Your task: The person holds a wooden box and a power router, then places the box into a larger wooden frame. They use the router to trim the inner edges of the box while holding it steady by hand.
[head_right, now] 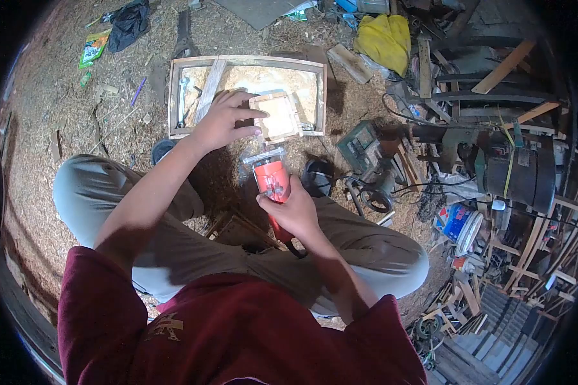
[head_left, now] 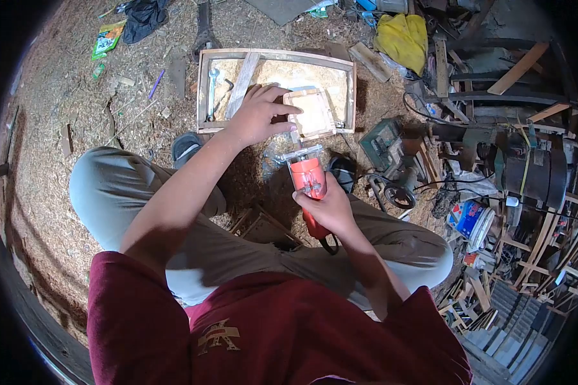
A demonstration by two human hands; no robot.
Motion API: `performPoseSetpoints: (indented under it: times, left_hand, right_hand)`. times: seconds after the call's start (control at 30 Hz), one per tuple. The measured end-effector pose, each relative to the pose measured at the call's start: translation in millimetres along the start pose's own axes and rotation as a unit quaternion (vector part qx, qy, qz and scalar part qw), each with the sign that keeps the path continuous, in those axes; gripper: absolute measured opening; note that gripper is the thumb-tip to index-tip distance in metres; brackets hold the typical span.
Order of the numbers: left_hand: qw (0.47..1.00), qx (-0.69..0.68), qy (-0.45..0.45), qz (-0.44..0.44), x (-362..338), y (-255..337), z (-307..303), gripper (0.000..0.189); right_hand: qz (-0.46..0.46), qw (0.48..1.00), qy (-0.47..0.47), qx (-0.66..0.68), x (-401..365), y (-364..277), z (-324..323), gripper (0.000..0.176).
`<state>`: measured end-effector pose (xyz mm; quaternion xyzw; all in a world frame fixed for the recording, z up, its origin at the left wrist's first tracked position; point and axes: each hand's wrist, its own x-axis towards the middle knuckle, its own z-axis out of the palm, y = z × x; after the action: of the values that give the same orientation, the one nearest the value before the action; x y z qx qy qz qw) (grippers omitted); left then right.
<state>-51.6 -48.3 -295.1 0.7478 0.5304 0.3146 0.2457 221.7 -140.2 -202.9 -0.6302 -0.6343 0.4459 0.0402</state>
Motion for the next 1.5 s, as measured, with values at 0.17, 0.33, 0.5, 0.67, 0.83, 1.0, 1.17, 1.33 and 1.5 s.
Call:
performPoseSetpoints:
  times: [0.17,0.33,0.5,0.67,0.83,1.0,1.17,1.33,1.5]
  left_hand:
    - [1.000,0.001,0.006,0.003,-0.7,0.0,-0.2,0.043]
    - [1.000,0.000,0.008,0.008,-0.8,2.0,-1.4,0.042]
    - [1.000,-0.002,0.009,0.005,-0.5,-1.4,2.0,0.043]
    - [1.000,-0.004,0.013,0.009,-1.5,-3.4,2.9,0.044]
    - [1.000,-0.006,0.009,0.005,-1.5,-1.6,1.6,0.044]
    - [1.000,-0.003,0.011,0.007,-1.2,-1.1,2.1,0.044]
    - [1.000,-0.004,0.019,0.011,-1.4,-2.0,3.4,0.044]
    - [1.000,-0.010,0.013,0.008,-0.4,-0.1,0.3,0.043]
    - [1.000,-0.002,0.015,0.010,-0.2,0.4,0.3,0.043]
  right_hand:
    - [-0.011,1.000,0.002,0.005,-0.2,2.0,2.6,0.063]
    - [-0.010,1.000,0.008,0.024,1.3,3.9,0.9,0.064]
    - [-0.013,1.000,0.009,0.002,1.5,6.6,4.8,0.061]
    - [-0.009,1.000,0.007,0.012,0.2,2.6,1.6,0.062]
    - [-0.015,1.000,0.013,0.017,1.1,3.9,2.4,0.062]
    - [-0.006,1.000,0.005,-0.002,-0.7,-0.4,-0.2,0.061]
    - [-0.011,1.000,0.007,0.023,0.7,2.5,0.8,0.059]
    - [-0.014,1.000,0.013,0.019,-1.1,-4.2,-0.2,0.057]
    - [-0.009,1.000,0.007,0.015,-0.1,-2.2,0.7,0.059]
